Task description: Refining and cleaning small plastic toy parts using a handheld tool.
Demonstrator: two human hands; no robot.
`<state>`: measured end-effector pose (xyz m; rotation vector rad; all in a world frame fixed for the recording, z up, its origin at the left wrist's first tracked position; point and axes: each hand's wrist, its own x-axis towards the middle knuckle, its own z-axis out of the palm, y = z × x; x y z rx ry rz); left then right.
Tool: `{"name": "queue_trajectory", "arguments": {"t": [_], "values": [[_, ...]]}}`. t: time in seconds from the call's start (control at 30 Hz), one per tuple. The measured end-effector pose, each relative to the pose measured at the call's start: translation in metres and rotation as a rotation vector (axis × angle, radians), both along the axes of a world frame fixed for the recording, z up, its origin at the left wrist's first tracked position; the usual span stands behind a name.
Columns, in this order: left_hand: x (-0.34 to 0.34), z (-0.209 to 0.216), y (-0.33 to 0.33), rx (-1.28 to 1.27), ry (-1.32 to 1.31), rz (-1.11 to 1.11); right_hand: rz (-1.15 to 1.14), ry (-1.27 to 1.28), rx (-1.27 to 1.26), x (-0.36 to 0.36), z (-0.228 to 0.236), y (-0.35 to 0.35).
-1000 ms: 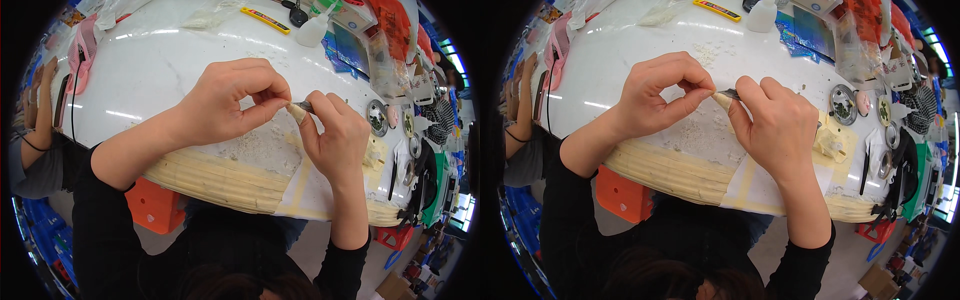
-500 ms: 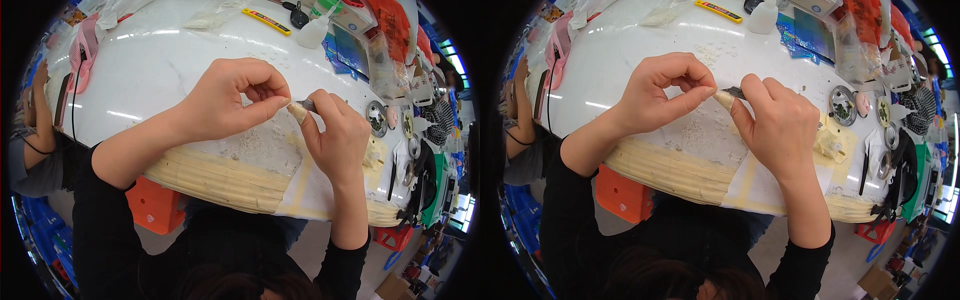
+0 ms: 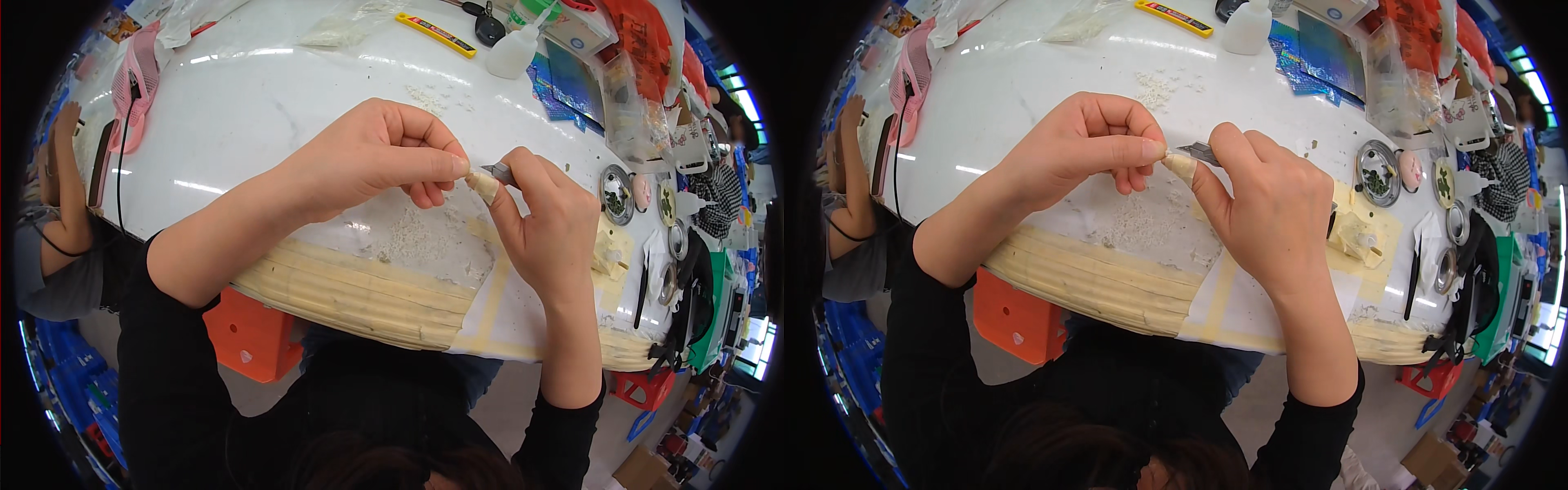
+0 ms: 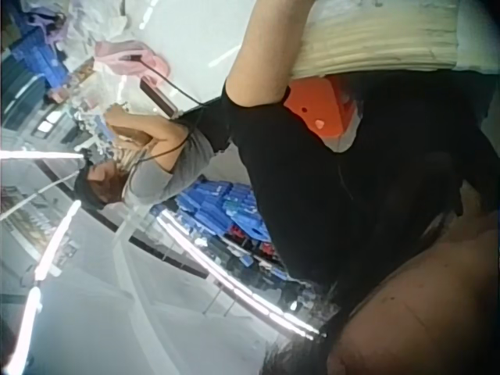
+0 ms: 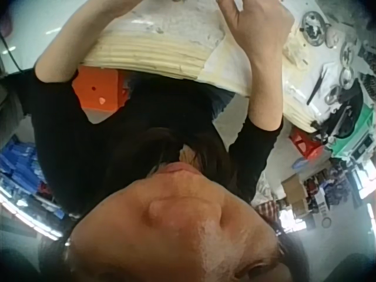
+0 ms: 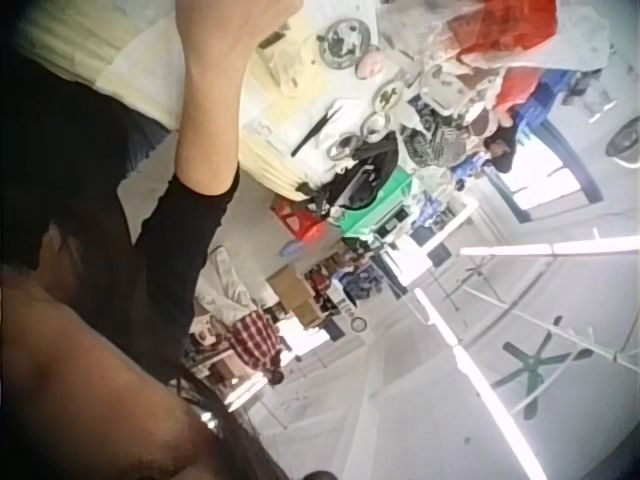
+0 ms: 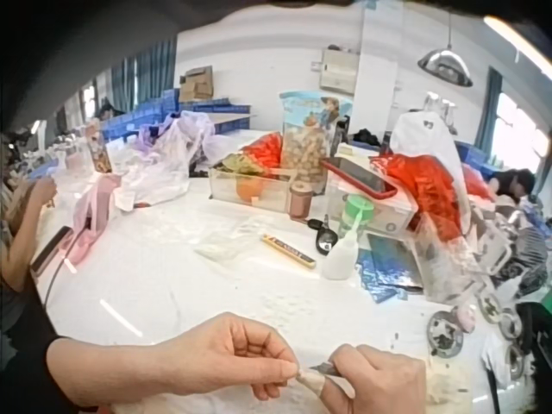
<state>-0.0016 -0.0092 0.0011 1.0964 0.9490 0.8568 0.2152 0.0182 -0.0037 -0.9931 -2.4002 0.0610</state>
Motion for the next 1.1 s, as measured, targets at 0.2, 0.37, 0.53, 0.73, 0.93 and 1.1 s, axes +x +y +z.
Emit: {"name": "queue_trajectory", "arguments": {"t": [0.2, 0.37, 0.53, 0.73, 0.93, 1.1], "values": [[0.0, 0.0, 0.0, 0.04, 0.022, 0.012, 0.006, 0.008, -0.055, 0.0, 0.001, -0.001], [0.002, -0.007, -0.002, 0.438, 0.24, 0.083, 0.01, 0.022, -0.073, -0.001, 0.0, -0.001], [0.004, -0.01, -0.002, 0.644, 0.312, 0.126, 0.008, 0.03, -0.052, 0.0, -0.001, 0.0], [0.005, -0.008, -0.003, 0.774, 0.357, 0.131, -0.001, 0.015, -0.056, 0.0, 0.0, -0.001], [0.004, -0.008, -0.002, 0.861, 0.42, 0.137, 0.002, 0.016, -0.051, -0.001, 0.0, -0.001], [0.004, -0.008, -0.001, 0.908, 0.444, 0.139, 0.004, 0.016, -0.043, 0.0, -0.001, -0.001]]}}
